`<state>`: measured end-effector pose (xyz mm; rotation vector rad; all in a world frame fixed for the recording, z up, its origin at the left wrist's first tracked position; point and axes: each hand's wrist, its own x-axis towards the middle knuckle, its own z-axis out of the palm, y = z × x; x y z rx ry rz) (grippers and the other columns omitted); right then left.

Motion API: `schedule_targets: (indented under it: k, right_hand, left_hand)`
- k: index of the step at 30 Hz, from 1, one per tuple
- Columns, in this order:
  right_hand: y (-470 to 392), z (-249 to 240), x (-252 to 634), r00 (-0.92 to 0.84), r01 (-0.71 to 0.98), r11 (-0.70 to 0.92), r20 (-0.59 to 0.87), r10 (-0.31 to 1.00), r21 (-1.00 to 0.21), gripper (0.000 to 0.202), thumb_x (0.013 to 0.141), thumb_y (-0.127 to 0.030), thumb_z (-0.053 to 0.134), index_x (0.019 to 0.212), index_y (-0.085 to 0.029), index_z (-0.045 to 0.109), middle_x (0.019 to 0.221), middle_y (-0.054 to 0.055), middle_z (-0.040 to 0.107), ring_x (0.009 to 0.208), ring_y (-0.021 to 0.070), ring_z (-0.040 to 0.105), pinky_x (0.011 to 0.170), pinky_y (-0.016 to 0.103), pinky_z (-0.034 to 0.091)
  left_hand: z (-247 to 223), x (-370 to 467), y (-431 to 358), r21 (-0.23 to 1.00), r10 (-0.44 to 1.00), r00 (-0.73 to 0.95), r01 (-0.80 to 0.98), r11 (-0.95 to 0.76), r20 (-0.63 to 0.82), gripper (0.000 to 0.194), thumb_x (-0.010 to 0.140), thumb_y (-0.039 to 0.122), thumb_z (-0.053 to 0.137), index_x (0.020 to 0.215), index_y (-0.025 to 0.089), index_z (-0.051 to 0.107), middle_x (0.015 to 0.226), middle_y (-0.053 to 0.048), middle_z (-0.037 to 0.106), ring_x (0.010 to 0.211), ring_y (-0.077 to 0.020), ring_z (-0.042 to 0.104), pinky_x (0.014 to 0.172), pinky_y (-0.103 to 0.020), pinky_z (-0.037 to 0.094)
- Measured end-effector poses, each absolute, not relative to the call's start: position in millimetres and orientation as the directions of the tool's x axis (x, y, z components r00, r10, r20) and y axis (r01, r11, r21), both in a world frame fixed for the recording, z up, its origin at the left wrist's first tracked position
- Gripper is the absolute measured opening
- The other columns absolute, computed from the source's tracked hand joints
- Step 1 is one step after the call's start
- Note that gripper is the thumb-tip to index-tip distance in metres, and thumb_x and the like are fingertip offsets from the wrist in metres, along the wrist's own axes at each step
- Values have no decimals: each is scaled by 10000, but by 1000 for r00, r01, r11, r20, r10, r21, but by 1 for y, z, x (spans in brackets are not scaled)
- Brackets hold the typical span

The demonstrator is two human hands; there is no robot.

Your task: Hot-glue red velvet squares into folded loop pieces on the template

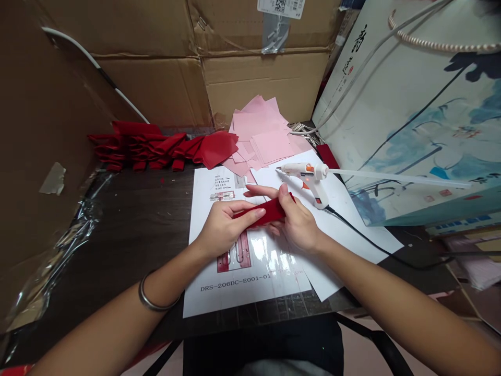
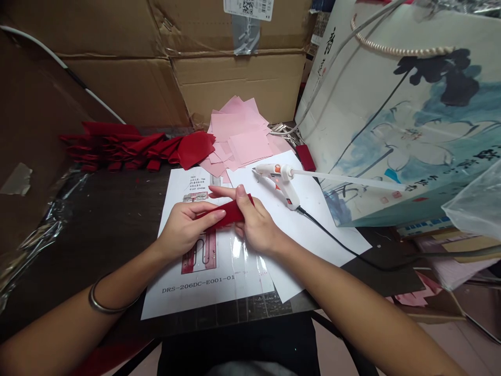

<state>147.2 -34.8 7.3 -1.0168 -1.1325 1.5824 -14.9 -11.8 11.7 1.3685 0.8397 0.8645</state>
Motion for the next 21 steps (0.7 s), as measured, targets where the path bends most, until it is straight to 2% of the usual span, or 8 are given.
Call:
schedule_targets:
  k: [4, 7, 10, 15, 17, 21]
  right_hand:
    - [-33, 10, 148, -153, -194, -97, -67, 986, -976, 616, 924, -682, 330, 1210, -253, 666, 895, 55, 673, 427, 66, 377, 412, 278, 310]
    - [-33, 13, 147, -111, -194, -57, -36, 993, -979, 618, 931, -678, 312, 1170, -245, 683, 1001, 72, 686, 421, 58, 367, 405, 279, 324]
    - [-33, 13, 146, -100, -222, -33, -11, 995, -975, 629, 938, -678, 276, 1147, -251, 688, 1030, 71, 691, 416, 56, 350, 394, 273, 318]
    - [-32, 12, 148, -91, -215, -16, 4, 996, -976, 562, 935, -662, 332, 1081, -262, 699, 1027, 63, 686, 402, 37, 259, 376, 258, 217]
    - [-31, 12, 149, -79, -186, -25, -10, 997, -982, 548, 930, -663, 354, 1068, -259, 697, 1003, 60, 678, 420, 42, 264, 384, 253, 214]
    - [-29, 12, 151, -64, -164, -52, -42, 997, -985, 597, 903, -708, 354, 1048, -241, 697, 817, 43, 634, 454, 67, 293, 396, 245, 217]
  left_hand:
    - [10, -17, -8, 1000, 911, 412, -31, 3, 10, 191, 824, 339, 697, 864, 167, 772, 791, -52, 761, 697, -162, 690, 666, -278, 567]
    - [10, -17, -7, 998, 924, 378, -15, -54, 55, 190, 827, 333, 690, 892, 180, 782, 824, -52, 765, 773, -173, 698, 718, -280, 571]
    - [11, -16, -8, 997, 940, 333, 3, -75, 69, 179, 813, 319, 699, 895, 186, 787, 866, -56, 771, 818, -184, 705, 733, -278, 579]
    - [12, -14, -8, 1000, 956, 293, -5, 22, -20, 219, 792, 353, 721, 878, 161, 785, 810, -62, 770, 688, -171, 713, 643, -273, 598]
    - [11, -14, -8, 999, 959, 280, -11, 53, -47, 222, 785, 353, 733, 878, 157, 781, 802, -58, 770, 641, -156, 707, 619, -260, 596]
    - [10, -14, -7, 998, 966, 253, -42, 56, -43, 186, 775, 333, 743, 829, 156, 766, 738, -39, 756, 620, -139, 701, 597, -227, 582]
